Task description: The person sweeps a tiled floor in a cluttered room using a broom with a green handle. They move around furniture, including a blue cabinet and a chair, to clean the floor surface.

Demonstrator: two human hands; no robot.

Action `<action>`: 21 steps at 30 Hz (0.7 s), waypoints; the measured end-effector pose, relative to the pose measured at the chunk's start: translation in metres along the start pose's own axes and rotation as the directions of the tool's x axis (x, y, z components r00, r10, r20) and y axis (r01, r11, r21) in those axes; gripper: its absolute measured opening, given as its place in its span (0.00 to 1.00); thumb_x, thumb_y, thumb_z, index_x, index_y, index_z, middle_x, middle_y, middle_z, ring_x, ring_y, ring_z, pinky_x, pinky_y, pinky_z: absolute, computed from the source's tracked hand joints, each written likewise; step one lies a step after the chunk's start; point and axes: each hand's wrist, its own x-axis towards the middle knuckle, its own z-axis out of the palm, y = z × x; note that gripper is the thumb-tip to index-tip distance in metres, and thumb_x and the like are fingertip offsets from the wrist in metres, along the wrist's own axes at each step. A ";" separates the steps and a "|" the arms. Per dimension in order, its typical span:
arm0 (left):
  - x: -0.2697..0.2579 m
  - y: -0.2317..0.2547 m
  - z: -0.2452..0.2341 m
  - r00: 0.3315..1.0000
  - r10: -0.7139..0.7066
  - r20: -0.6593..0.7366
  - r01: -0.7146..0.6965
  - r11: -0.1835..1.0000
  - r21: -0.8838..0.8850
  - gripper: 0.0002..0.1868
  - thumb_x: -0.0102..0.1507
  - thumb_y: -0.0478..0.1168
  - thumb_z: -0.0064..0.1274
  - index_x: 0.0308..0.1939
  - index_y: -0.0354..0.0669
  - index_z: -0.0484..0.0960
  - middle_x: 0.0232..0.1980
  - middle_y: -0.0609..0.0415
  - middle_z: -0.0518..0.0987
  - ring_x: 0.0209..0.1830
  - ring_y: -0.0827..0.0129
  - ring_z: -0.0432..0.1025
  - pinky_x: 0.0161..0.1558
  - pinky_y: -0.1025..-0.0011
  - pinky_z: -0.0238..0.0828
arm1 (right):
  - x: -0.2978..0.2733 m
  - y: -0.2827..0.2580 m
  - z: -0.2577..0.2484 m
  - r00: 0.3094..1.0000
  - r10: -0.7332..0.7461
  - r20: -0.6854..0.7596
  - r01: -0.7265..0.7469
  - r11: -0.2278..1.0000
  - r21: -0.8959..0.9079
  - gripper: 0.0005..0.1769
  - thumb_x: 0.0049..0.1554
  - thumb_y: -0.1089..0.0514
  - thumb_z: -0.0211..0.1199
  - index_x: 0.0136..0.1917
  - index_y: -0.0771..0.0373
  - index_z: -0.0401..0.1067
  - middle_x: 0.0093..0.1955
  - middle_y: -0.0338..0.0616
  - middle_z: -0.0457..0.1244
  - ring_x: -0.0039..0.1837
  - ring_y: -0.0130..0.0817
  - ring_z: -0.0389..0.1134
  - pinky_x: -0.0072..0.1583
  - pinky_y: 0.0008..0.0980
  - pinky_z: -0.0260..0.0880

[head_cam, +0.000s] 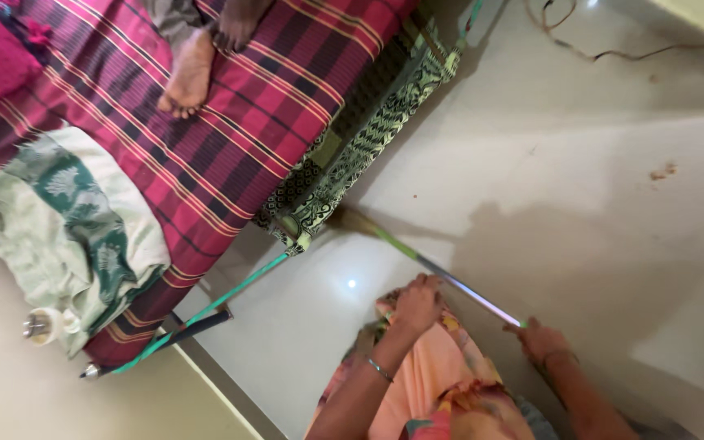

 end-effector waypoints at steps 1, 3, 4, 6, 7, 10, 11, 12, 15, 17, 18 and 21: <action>0.017 -0.015 0.007 1.000 -0.002 -0.023 0.003 1.000 0.029 0.16 0.62 0.39 0.51 0.54 0.45 0.78 0.52 0.41 0.78 0.50 0.44 0.76 0.52 0.50 0.74 | 0.027 0.000 0.000 0.999 0.004 -0.038 -0.003 1.000 0.020 0.29 0.62 0.49 0.47 0.71 0.16 0.60 0.64 0.48 0.59 0.59 0.49 0.72 0.61 0.49 0.74; 0.045 -0.052 0.028 0.998 -0.022 -0.052 0.024 0.999 0.036 0.18 0.59 0.38 0.52 0.53 0.45 0.79 0.52 0.40 0.78 0.50 0.43 0.75 0.52 0.50 0.73 | 0.082 0.004 0.005 0.993 0.011 -0.115 -0.007 0.999 0.041 0.28 0.63 0.49 0.48 0.72 0.17 0.60 0.62 0.49 0.60 0.57 0.51 0.72 0.59 0.50 0.75; 0.071 -0.074 0.040 0.997 -0.027 -0.075 0.030 0.998 0.047 0.19 0.59 0.38 0.53 0.55 0.45 0.78 0.52 0.40 0.78 0.51 0.44 0.75 0.53 0.50 0.73 | 0.110 0.010 0.008 0.987 0.017 -0.158 -0.009 0.999 0.052 0.28 0.63 0.49 0.48 0.72 0.17 0.60 0.61 0.50 0.61 0.56 0.52 0.72 0.58 0.51 0.75; 0.106 -0.120 0.075 0.987 -0.130 -0.092 0.134 0.990 0.033 0.19 0.61 0.39 0.54 0.56 0.46 0.78 0.53 0.42 0.78 0.52 0.46 0.75 0.54 0.52 0.74 | 0.172 0.023 0.013 0.971 0.039 -0.238 -0.018 0.996 0.092 0.27 0.64 0.49 0.48 0.72 0.18 0.61 0.58 0.51 0.62 0.54 0.54 0.72 0.56 0.52 0.75; 0.134 -0.143 0.092 0.974 -0.192 -0.118 0.195 0.981 0.013 0.18 0.62 0.39 0.53 0.56 0.48 0.79 0.54 0.44 0.79 0.52 0.48 0.76 0.55 0.54 0.75 | 0.195 0.029 0.022 0.963 0.051 -0.263 -0.020 0.993 0.120 0.27 0.64 0.49 0.48 0.72 0.18 0.61 0.57 0.51 0.63 0.53 0.54 0.72 0.55 0.52 0.75; 0.199 -0.203 0.150 0.940 -0.306 -0.150 0.297 0.952 -0.082 0.20 0.60 0.39 0.54 0.56 0.49 0.78 0.54 0.48 0.79 0.52 0.51 0.76 0.52 0.55 0.75 | 0.268 0.043 0.038 0.936 0.088 -0.342 -0.022 0.981 0.191 0.27 0.64 0.49 0.49 0.72 0.20 0.61 0.54 0.53 0.64 0.50 0.56 0.72 0.52 0.54 0.76; 0.219 -0.223 0.170 0.935 -0.318 -0.156 0.308 0.947 -0.087 0.20 0.60 0.40 0.54 0.57 0.49 0.78 0.54 0.47 0.79 0.52 0.51 0.76 0.52 0.56 0.75 | 0.291 0.048 0.043 0.926 0.108 -0.362 -0.026 0.974 0.225 0.27 0.64 0.50 0.50 0.73 0.20 0.61 0.54 0.54 0.63 0.50 0.57 0.72 0.53 0.54 0.76; 0.239 -0.243 0.190 0.930 -0.330 -0.162 0.319 0.943 -0.092 0.21 0.59 0.40 0.55 0.57 0.49 0.77 0.54 0.47 0.79 0.53 0.51 0.76 0.52 0.56 0.75 | 0.313 0.055 0.049 0.916 0.129 -0.381 -0.028 0.966 0.259 0.27 0.64 0.50 0.51 0.73 0.20 0.61 0.55 0.55 0.63 0.50 0.58 0.72 0.53 0.54 0.76; 0.296 -0.297 0.254 0.921 -0.342 -0.189 0.325 0.939 -0.114 0.23 0.58 0.42 0.59 0.57 0.48 0.77 0.53 0.47 0.79 0.53 0.49 0.75 0.53 0.55 0.74 | 0.370 0.063 0.075 0.881 0.161 -0.444 0.004 0.937 0.348 0.28 0.63 0.51 0.53 0.73 0.24 0.61 0.57 0.57 0.63 0.53 0.59 0.71 0.54 0.56 0.74; 0.327 -0.335 0.298 0.919 -0.336 -0.209 0.309 0.939 -0.149 0.22 0.59 0.45 0.59 0.57 0.49 0.77 0.53 0.49 0.80 0.52 0.53 0.76 0.52 0.57 0.75 | 0.398 0.065 0.086 0.851 0.155 -0.501 0.059 0.921 0.386 0.29 0.61 0.51 0.54 0.74 0.27 0.61 0.59 0.59 0.62 0.55 0.60 0.69 0.55 0.56 0.73; 0.337 -0.354 0.319 0.917 -0.334 -0.220 0.302 0.938 -0.168 0.22 0.60 0.46 0.59 0.57 0.49 0.78 0.54 0.49 0.80 0.52 0.55 0.76 0.52 0.58 0.75 | 0.410 0.062 0.089 0.833 0.144 -0.535 0.098 0.912 0.399 0.29 0.61 0.50 0.55 0.74 0.30 0.61 0.61 0.61 0.61 0.56 0.62 0.68 0.55 0.57 0.72; 0.351 -0.365 0.386 0.972 -0.147 -0.185 0.006 0.797 -0.604 0.21 0.62 0.53 0.59 0.54 0.47 0.80 0.49 0.55 0.85 0.48 0.68 0.80 0.51 0.67 0.78 | 0.428 0.039 0.092 0.779 0.109 -0.617 0.259 0.841 0.475 0.34 0.60 0.51 0.57 0.79 0.41 0.56 0.61 0.64 0.62 0.58 0.63 0.66 0.58 0.57 0.69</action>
